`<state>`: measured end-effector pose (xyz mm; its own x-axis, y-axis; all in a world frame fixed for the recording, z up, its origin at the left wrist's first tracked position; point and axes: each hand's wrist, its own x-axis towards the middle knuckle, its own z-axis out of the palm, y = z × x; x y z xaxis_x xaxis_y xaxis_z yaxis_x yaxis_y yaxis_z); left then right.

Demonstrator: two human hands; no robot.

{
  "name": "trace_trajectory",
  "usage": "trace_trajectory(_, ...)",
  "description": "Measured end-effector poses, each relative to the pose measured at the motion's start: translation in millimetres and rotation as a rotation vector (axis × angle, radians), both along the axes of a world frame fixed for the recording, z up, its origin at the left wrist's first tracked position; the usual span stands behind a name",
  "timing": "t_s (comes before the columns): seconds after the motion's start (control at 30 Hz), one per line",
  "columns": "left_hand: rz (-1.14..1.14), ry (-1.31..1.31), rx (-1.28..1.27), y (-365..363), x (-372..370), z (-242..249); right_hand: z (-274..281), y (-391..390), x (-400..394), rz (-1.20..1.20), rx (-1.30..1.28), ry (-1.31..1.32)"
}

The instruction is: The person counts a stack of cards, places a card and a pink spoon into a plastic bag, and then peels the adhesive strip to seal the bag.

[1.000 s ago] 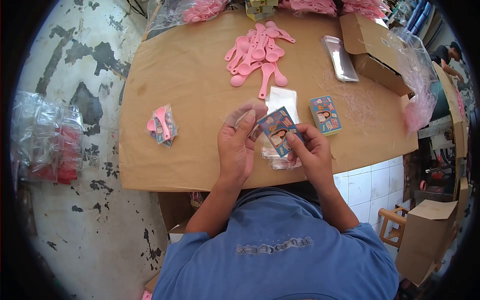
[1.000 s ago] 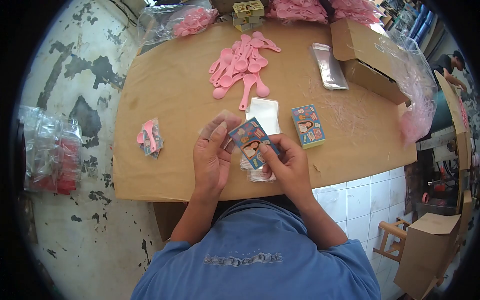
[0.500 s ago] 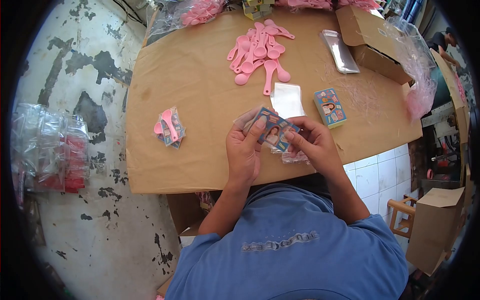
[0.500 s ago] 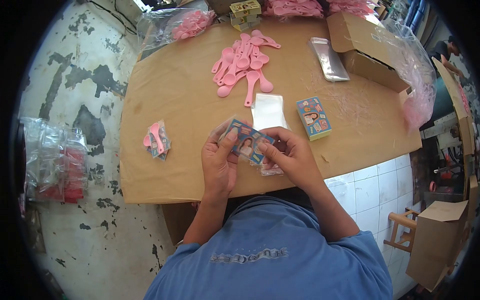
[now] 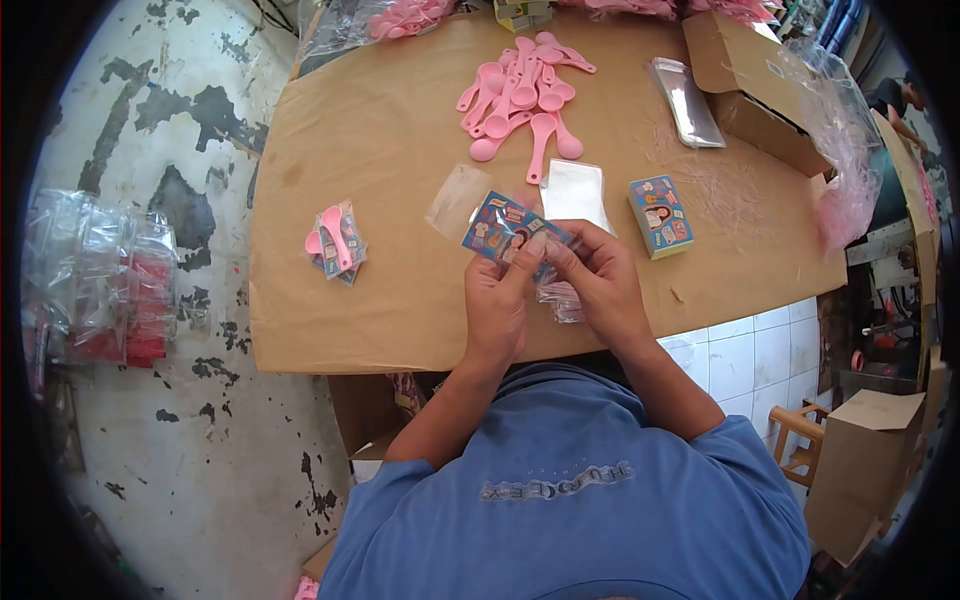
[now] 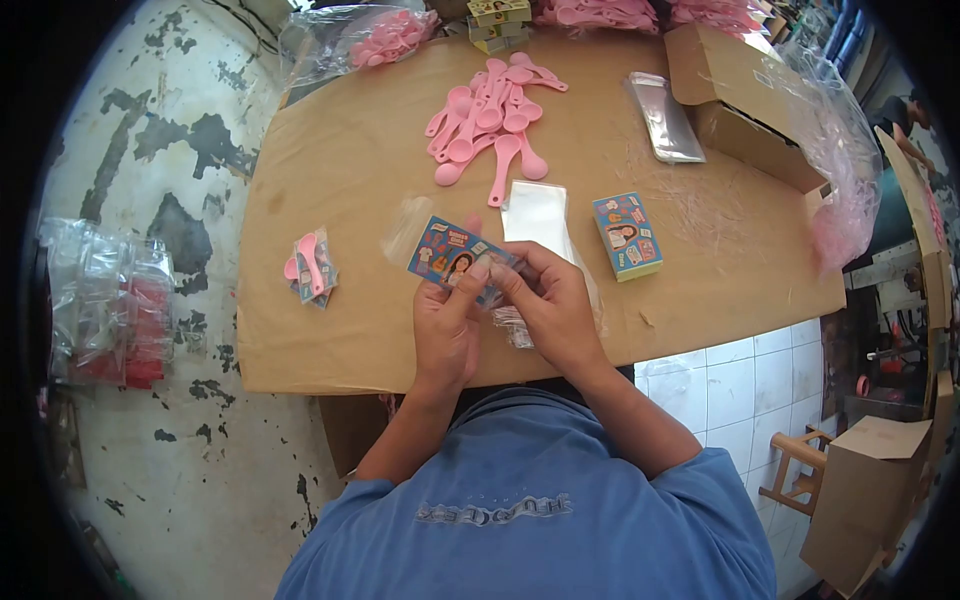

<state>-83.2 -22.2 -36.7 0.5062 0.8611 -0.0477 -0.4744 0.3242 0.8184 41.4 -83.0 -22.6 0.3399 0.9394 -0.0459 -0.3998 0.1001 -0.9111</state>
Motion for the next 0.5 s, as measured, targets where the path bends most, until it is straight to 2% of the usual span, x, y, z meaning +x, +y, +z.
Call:
trace_trajectory(0.1, 0.083, -0.167, -0.053, -1, 2, 19, -6, -6, 0, 0.026, -0.042, 0.034)
trace_trajectory(0.2, 0.044, -0.364, -0.037, 8, -2, 22, -4, -15, -1, 0.072, -0.117, 0.007)
trace_trajectory(0.5, -0.093, -0.609, -0.094, 11, -10, 14, 8, -21, -17, 0.010, -0.090, -0.096)
